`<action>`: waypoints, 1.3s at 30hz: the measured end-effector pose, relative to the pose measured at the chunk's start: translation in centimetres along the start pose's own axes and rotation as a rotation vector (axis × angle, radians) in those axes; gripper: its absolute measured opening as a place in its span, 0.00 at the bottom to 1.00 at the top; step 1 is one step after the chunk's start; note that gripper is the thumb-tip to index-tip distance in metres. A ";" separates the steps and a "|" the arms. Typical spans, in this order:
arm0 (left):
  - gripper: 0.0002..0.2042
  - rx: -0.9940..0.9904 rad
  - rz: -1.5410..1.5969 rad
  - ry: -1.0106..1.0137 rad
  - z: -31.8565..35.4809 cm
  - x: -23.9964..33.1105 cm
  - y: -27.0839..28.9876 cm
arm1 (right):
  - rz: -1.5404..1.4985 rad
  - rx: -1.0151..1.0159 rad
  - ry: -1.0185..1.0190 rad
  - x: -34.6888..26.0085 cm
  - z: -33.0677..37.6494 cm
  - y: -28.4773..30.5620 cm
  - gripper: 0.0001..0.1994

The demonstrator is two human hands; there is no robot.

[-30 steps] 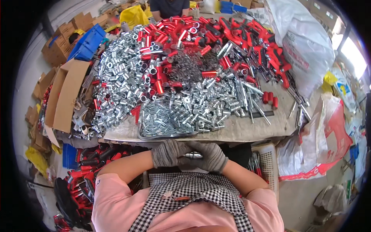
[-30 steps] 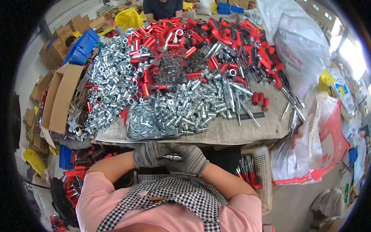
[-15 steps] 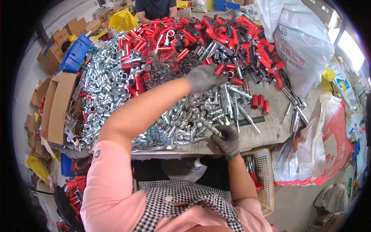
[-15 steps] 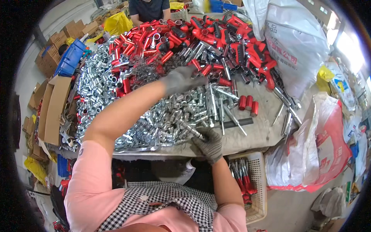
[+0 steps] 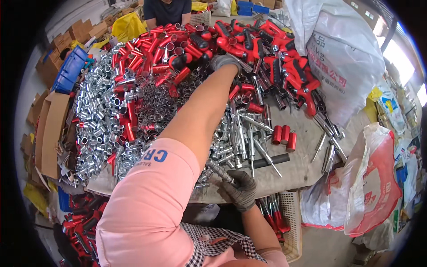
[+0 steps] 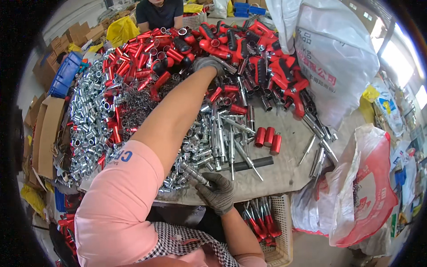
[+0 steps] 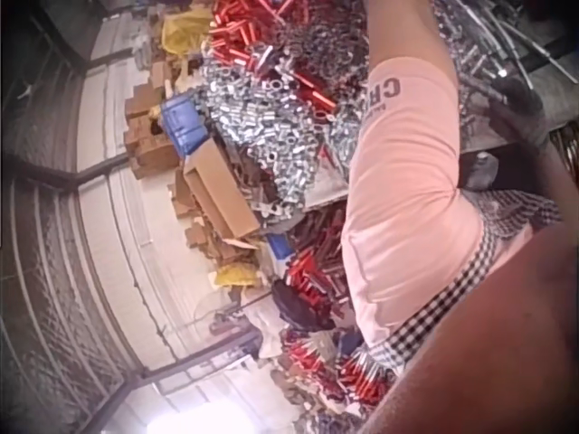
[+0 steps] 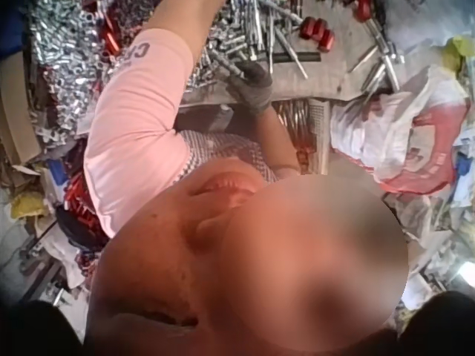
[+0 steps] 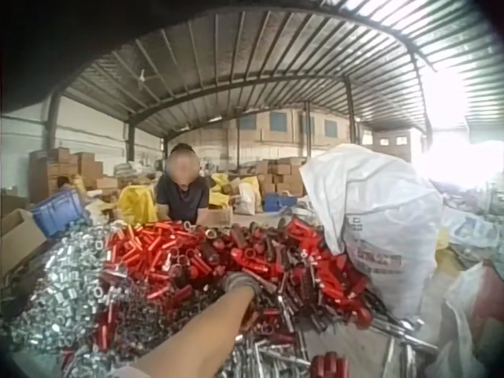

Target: Assembling red handles onto metal tool components at a production workstation.

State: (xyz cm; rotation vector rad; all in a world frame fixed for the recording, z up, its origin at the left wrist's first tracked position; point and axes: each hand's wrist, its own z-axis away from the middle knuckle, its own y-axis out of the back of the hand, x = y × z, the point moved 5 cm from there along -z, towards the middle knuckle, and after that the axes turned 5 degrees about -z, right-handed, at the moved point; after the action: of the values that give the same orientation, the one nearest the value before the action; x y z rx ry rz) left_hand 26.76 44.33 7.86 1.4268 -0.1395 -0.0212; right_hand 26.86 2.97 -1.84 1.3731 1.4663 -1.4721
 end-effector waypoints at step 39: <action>0.10 0.349 0.173 -0.727 35.4 -23.5 8.5 | 0.040 0.213 0.294 2.2 -1.3 1.7 0.13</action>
State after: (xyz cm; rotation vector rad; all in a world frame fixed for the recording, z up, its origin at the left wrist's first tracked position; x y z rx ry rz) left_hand -1.00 12.99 19.10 1.6939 -0.9001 -0.3913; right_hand 28.17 4.38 -4.22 1.8015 1.4779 -1.4829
